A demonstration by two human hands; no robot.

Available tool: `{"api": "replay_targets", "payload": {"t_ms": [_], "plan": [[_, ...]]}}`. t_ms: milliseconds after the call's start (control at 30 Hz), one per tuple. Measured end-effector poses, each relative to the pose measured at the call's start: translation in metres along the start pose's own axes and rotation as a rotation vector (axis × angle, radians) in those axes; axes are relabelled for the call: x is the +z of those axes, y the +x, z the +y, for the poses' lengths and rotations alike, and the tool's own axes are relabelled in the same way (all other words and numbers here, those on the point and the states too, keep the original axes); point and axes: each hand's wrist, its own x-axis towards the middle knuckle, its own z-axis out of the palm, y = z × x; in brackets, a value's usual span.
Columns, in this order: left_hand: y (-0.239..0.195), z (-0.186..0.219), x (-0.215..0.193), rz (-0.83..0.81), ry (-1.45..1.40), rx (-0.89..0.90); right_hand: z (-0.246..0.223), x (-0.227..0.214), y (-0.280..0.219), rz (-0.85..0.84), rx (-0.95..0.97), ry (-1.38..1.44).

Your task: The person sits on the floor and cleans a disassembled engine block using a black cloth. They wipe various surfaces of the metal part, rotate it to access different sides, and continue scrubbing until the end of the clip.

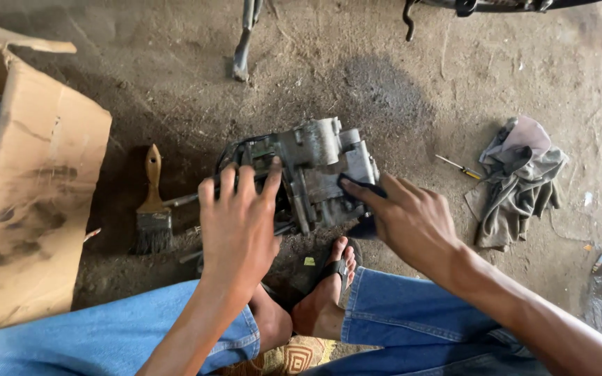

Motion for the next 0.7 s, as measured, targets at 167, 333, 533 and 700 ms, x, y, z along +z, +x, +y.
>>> {"api": "replay_targets", "payload": {"t_ms": [167,333,533,700], "plan": [[0.002,-0.001,-0.003,0.005,0.021,-0.009,-0.004,0.014,0.019,0.088,-0.037,-0.069],[0.003,-0.004,0.008,-0.024,-0.043,-0.025,-0.010,0.006,-0.006,-0.048,0.037,0.064],[0.006,-0.005,0.007,-0.037,-0.064,-0.023,0.001,-0.001,-0.012,-0.191,0.182,0.140],[0.005,-0.002,0.012,-0.054,-0.053,-0.018,0.014,0.020,-0.024,-0.093,0.084,-0.065]]}}
